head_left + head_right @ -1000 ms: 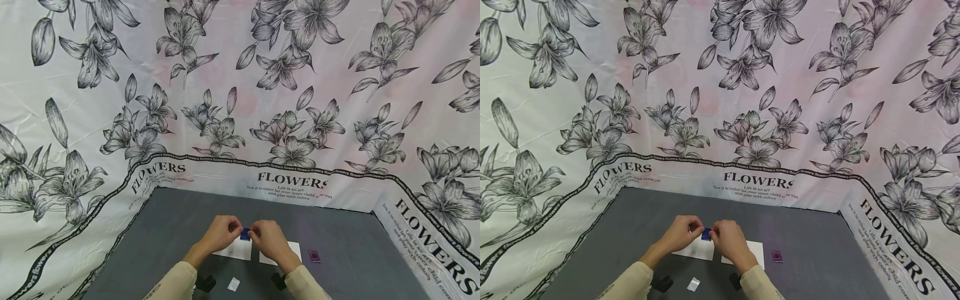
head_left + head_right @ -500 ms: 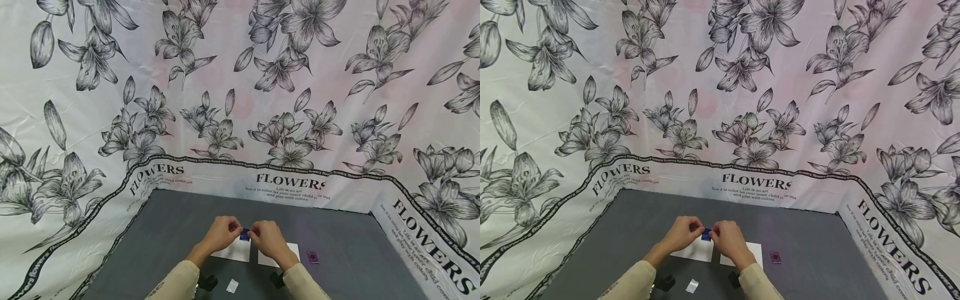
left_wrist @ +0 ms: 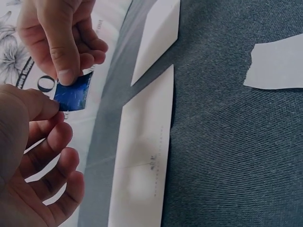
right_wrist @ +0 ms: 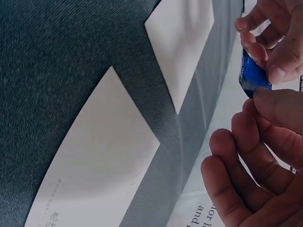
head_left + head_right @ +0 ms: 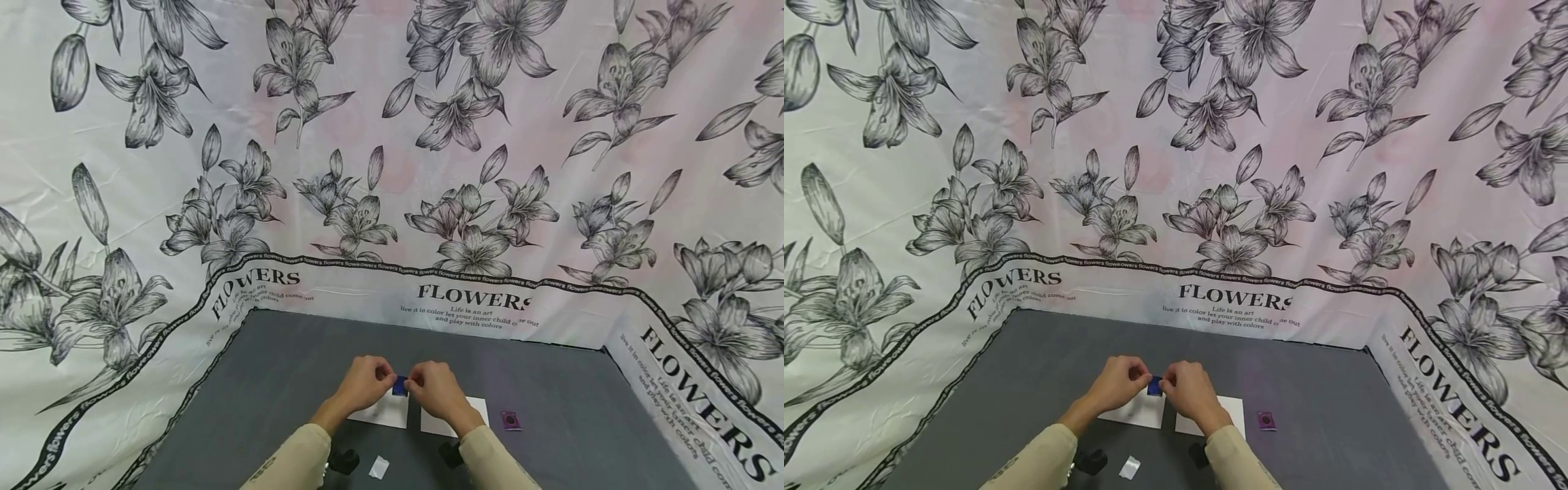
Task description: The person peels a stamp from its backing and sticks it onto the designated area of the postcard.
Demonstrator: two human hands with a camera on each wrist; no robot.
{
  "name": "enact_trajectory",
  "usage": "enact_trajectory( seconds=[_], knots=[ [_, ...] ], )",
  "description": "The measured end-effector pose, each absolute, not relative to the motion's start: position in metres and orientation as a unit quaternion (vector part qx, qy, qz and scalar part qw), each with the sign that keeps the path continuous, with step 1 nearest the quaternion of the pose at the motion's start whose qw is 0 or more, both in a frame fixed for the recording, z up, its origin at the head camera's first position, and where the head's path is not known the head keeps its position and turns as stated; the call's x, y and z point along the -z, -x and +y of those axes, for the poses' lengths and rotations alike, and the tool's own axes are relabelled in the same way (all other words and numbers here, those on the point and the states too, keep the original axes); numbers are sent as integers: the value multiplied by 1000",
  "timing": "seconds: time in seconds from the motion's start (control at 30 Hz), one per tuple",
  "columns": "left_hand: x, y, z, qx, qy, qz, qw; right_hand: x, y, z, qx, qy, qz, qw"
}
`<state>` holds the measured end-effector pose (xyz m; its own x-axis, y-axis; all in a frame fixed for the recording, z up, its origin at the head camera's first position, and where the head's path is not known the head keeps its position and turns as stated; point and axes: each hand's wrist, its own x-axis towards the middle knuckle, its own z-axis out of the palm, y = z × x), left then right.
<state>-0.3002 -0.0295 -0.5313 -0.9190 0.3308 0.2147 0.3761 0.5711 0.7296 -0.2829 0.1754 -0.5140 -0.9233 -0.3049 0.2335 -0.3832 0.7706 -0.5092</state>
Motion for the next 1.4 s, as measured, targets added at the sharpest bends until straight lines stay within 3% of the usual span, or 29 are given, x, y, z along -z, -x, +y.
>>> enact_trajectory(
  seconds=[0.8, 1.2, 1.4],
  knots=[
    [555, 308, -24, 408, 190, -893, 9, 538, 290, 180, -293, -163, -942, 21],
    [558, 309, -22, 410, 190, -892, 11, 548, 295, 180, -279, -159, -947, 24],
    [581, 323, -25, 412, 208, -886, 33, 564, 307, 183, -280, -175, -943, 42]
  ],
)
